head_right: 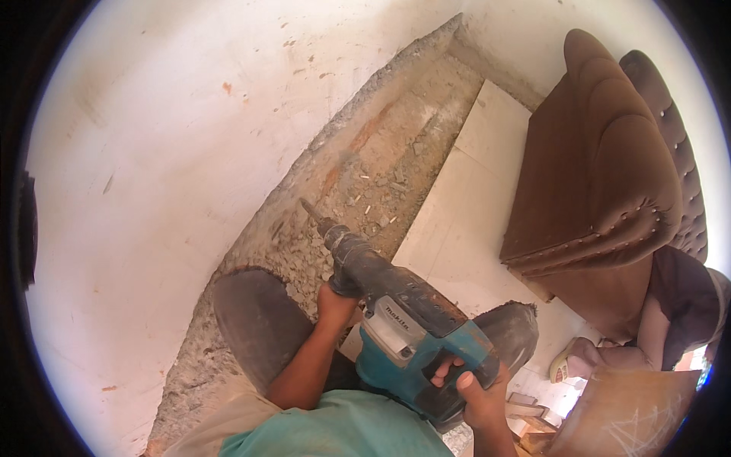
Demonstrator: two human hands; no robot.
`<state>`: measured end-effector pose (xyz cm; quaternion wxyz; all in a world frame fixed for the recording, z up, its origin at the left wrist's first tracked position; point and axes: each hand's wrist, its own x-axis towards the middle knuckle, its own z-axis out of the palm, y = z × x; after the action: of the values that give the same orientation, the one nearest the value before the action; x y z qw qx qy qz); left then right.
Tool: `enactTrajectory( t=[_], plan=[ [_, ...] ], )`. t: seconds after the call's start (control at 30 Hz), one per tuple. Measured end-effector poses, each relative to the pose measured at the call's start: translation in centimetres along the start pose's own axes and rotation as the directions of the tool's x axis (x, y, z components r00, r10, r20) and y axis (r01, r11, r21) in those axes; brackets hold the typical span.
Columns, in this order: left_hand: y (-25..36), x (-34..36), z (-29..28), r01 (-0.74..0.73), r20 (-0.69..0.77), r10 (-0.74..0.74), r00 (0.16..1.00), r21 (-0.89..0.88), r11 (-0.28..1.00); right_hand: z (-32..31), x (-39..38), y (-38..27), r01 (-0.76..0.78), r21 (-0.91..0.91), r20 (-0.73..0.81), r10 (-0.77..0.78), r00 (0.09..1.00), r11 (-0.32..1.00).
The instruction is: The person uses a power drill to break up concrete along a narrow channel in a floor next to a wall.
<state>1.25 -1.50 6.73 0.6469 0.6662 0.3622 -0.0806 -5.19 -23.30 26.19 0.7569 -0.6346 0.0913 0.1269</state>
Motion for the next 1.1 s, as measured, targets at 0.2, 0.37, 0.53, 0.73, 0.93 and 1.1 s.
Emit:
enactTrajectory(
  t=[0.2,0.37,0.53,0.73,0.93,1.1],
  plan=[
    [-2.3,1.8,-0.2,-0.158,-0.062,0.157,0.986,0.001,0.988,1.1,0.7,-1.9,-0.041,-0.245,0.121,0.073,0.99,0.969],
    [-0.4,0.9,-0.4,-0.138,-0.029,0.136,0.99,-0.074,0.988,2.1,0.2,-1.5,-0.059,-0.235,0.048,0.072,0.996,0.97],
    [0.1,1.5,-0.5,-0.07,-0.077,0.066,0.995,-0.058,0.996,2.6,1.6,-2.3,-0.112,-0.226,0.025,0.12,0.992,0.968],
    [0.7,1.6,-1.0,-0.129,-0.031,0.127,0.991,-0.117,0.985,3.1,2.5,-2.5,-0.181,-0.259,-0.007,0.185,0.983,0.949],
    [-1.9,4.4,-1.5,-0.089,-0.041,0.083,0.996,-0.188,0.978,4.4,3.7,-4.0,-0.135,-0.317,0.124,0.182,0.975,0.939],
    [-10.5,7.0,-2.2,-0.063,-0.136,-0.002,0.991,-0.471,0.88,5.6,3.2,-4.3,-0.164,-0.284,0.123,0.205,0.971,0.945]
  ],
)
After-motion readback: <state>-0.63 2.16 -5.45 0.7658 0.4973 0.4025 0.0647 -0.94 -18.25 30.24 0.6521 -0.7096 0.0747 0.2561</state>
